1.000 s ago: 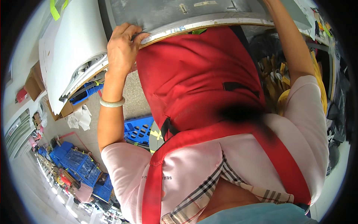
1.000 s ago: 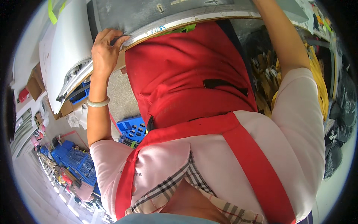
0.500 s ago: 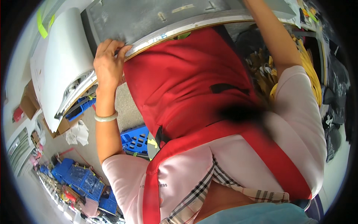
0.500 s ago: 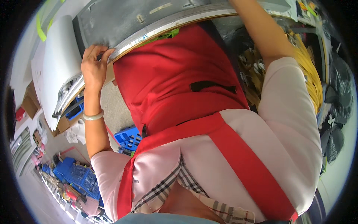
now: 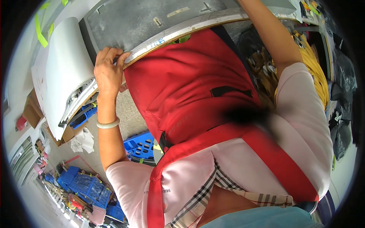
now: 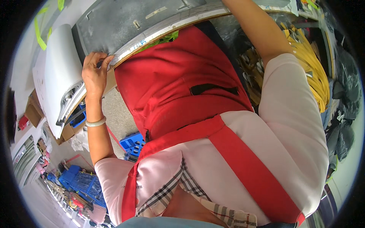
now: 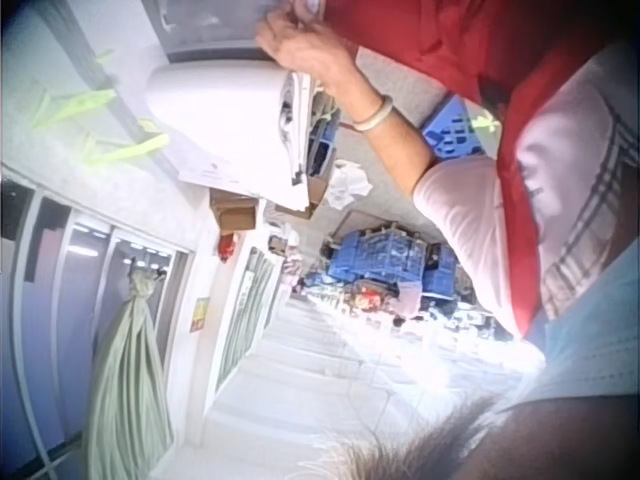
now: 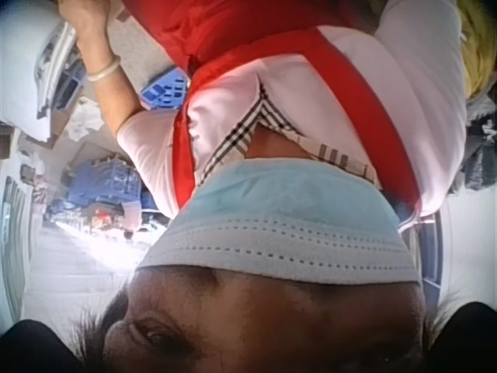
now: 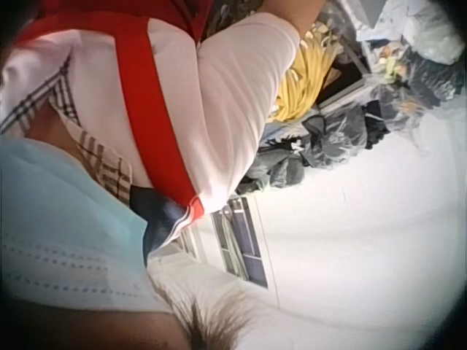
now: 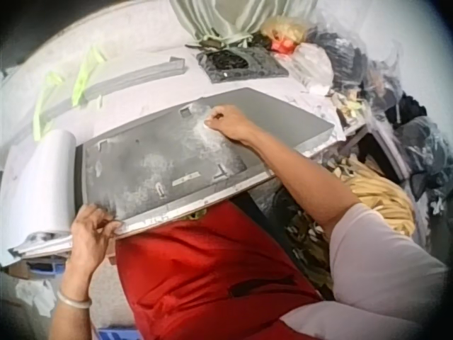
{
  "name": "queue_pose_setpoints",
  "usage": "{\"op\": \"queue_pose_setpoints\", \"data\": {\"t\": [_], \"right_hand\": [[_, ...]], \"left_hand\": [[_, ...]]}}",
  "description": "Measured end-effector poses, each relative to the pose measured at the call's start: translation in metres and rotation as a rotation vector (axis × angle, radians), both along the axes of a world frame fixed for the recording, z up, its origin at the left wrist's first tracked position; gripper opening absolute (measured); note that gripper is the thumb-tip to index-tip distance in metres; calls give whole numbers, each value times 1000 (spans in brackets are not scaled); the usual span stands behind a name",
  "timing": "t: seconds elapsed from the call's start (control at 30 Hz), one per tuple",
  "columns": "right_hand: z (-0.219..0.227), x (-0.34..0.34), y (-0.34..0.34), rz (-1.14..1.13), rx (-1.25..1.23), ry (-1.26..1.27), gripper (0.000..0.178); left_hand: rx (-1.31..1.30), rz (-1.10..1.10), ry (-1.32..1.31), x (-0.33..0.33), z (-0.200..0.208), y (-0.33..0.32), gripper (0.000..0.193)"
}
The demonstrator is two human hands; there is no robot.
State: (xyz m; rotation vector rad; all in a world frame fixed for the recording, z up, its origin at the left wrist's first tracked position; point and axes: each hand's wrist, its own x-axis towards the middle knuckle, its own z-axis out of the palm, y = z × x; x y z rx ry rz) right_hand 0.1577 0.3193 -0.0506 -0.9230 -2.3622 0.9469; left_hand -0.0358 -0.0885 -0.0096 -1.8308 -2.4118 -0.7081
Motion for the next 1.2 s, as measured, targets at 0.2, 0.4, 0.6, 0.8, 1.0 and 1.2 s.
{"op": "queue_pose_setpoints", "data": {"t": [0.2, 0.4, 0.6, 0.8, 1.0, 1.2], "right_hand": [[0, -2, -3, -12, -48, 15, 23], [-4, -2, 2, -11, 40, 0, 25], [8, 5, -13, -25, -85, 3, 23], [11, 11, -16, -19, -23, 25, 19], [19, 23, -24, -49, -286, 312, 9], [60, 49, -110, 80, -147, -233, 14]], "left_hand": [[31, -16, 6, -1, -3, 0, 20], [-107, 21, -21, 3, 11, 7, 21], [74, -114, -40, 26, 7, 73, 28], [105, -71, 34, 47, -23, 147, 21], [216, -69, 45, 49, -44, 156, 20], [196, 92, 134, 50, -49, 146, 33]]}}
